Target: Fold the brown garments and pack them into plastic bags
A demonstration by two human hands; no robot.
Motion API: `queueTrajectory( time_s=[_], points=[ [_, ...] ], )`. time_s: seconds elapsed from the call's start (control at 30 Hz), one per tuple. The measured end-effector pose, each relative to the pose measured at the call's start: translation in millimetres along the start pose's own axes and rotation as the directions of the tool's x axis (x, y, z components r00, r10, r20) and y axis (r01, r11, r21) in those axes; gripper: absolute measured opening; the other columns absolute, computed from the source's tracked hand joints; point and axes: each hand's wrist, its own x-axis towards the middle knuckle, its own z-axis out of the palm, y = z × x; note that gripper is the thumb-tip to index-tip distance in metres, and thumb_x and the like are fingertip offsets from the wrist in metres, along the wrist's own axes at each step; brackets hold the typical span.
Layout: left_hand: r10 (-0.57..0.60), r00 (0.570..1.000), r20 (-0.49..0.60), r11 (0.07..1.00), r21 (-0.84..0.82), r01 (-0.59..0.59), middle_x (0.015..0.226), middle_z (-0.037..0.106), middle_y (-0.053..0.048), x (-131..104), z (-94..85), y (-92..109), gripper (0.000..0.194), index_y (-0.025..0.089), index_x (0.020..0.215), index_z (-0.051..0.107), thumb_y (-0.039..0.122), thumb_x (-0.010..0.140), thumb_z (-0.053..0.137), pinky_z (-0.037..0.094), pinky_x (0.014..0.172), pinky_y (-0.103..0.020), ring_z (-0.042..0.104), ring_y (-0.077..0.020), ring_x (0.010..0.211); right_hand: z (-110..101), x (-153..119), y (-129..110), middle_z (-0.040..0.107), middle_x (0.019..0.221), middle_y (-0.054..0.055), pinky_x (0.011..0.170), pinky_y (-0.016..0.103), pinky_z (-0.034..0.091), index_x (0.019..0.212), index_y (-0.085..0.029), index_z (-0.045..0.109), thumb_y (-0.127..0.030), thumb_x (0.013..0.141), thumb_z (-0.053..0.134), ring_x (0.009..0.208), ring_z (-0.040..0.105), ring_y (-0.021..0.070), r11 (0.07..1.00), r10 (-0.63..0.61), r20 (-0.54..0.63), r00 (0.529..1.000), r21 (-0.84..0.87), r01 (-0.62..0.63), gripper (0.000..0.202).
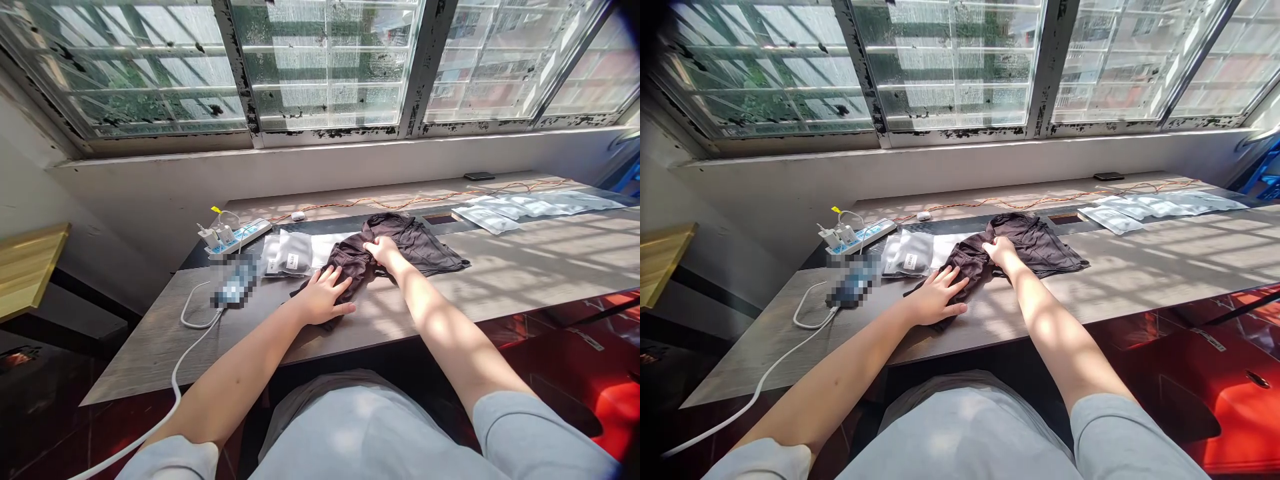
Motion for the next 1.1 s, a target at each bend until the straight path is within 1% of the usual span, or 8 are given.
queueTrajectory(
  time_s=[0.17,0.3,0.5,0.63,0.73,0.8,0.97,1.1],
  points=[
    [-0.051,0.999,-0.018,0.999,0.017,0.051,0.175,0.029,-0.016,-2,-6.2,-1,0.073,0.026,0.166,0.041,0.069,0.106,0.037,0.02,0.129,-0.061,0.022,-0.0398,0.163,-7,5,-4,0.069,0.079,0.002,0.055,0.028,0.054,0.091,-0.024,0.059,-0.04,0.085,0.068,0.067,0.064,0.0187,0.803,0.108,-0.087,0.99,0.595,-0.035,0.019],
    [-0.093,0.995,0.022,0.995,0.037,0.092,0.174,0.031,-0.015,-1,-5.3,-2,0.076,0.024,0.166,0.04,0.069,0.106,0.036,0.022,0.129,-0.059,0.026,-0.0395,0.162,-9,10,-4,0.063,0.078,-0.001,0.056,0.028,0.055,0.086,-0.026,0.048,-0.043,0.083,0.072,0.07,0.063,0.0182,0.73,0.138,-0.211,0.968,0.682,0.045,0.03],
    [-0.152,0.953,-0.261,0.988,-0.053,0.143,0.145,0.067,-0.014,6,-12.8,-2,0.052,0.021,0.144,0.062,0.052,0.11,0.038,0.042,0.119,-0.052,0.059,-0.0332,0.139,-2,-19,-15,0.067,0.087,0.001,0.092,0.037,0.058,0.083,-0.024,0.052,-0.05,0.076,0.079,0.095,0.068,0.0214,0.795,-0.339,-0.137,0.931,0.488,0.361,0.038],
    [-0.307,0.794,-0.524,0.951,-0.193,0.24,0.123,0.072,-0.015,7,-21.5,-5,0.04,0.017,0.125,0.067,0.039,0.109,0.038,0.053,0.104,-0.048,0.068,-0.0312,0.119,-8,-46,-24,0.077,0.112,0.009,0.115,0.048,0.046,0.082,-0.024,0.064,-0.05,0.071,0.088,0.132,0.063,0.0313,0.77,-0.619,0.38,0.687,0.465,0.437,0.037],
    [-0.246,0.776,-0.58,0.967,-0.199,0.158,0.128,0.069,-0.014,5,-22.3,-8,0.036,0.019,0.132,0.062,0.037,0.106,0.047,0.054,0.105,-0.046,0.065,-0.0296,0.123,-11,-53,-25,0.079,0.114,0.009,0.117,0.048,0.045,0.084,-0.024,0.075,-0.055,0.069,0.091,0.133,0.063,0.0324,0.793,-0.607,0.611,0.508,0.42,0.442,0.037],
    [-0.137,0.839,-0.526,0.989,-0.124,0.083,0.131,0.068,-0.013,4,-18.9,-8,0.033,0.021,0.131,0.064,0.036,0.105,0.049,0.052,0.109,-0.047,0.063,-0.0296,0.126,-10,-50,-25,0.08,0.11,0.01,0.111,0.045,0.049,0.087,-0.023,0.08,-0.061,0.076,0.083,0.124,0.067,0.031,0.809,-0.585,0.603,0.543,0.386,0.443,0.04],
    [0.04,0.98,-0.197,0.995,0.092,-0.022,0.149,0.06,-0.017,3,-4.8,-5,0.035,0.02,0.131,0.069,0.035,0.103,0.055,0.047,0.116,-0.055,0.055,-0.0359,0.141,-11,-35,-23,0.076,0.084,0.008,0.076,0.033,0.051,0.08,-0.017,0.073,-0.064,0.091,0.064,0.081,0.068,0.0228,0.921,-0.369,0.256,0.894,-0.03,0.389,0.049],
    [0.022,0.99,-0.137,0.992,0.13,-0.004,0.154,0.057,-0.017,3,-1.7,-4,0.041,0.019,0.138,0.066,0.038,0.105,0.051,0.044,0.118,-0.055,0.05,-0.0357,0.146,-13,-32,-19,0.071,0.076,0.003,0.062,0.029,0.043,0.078,-0.02,0.067,-0.062,0.077,0.081,0.069,0.06,0.018,0.877,-0.211,0.412,0.886,-0.32,0.358,0.044]
  ],
)
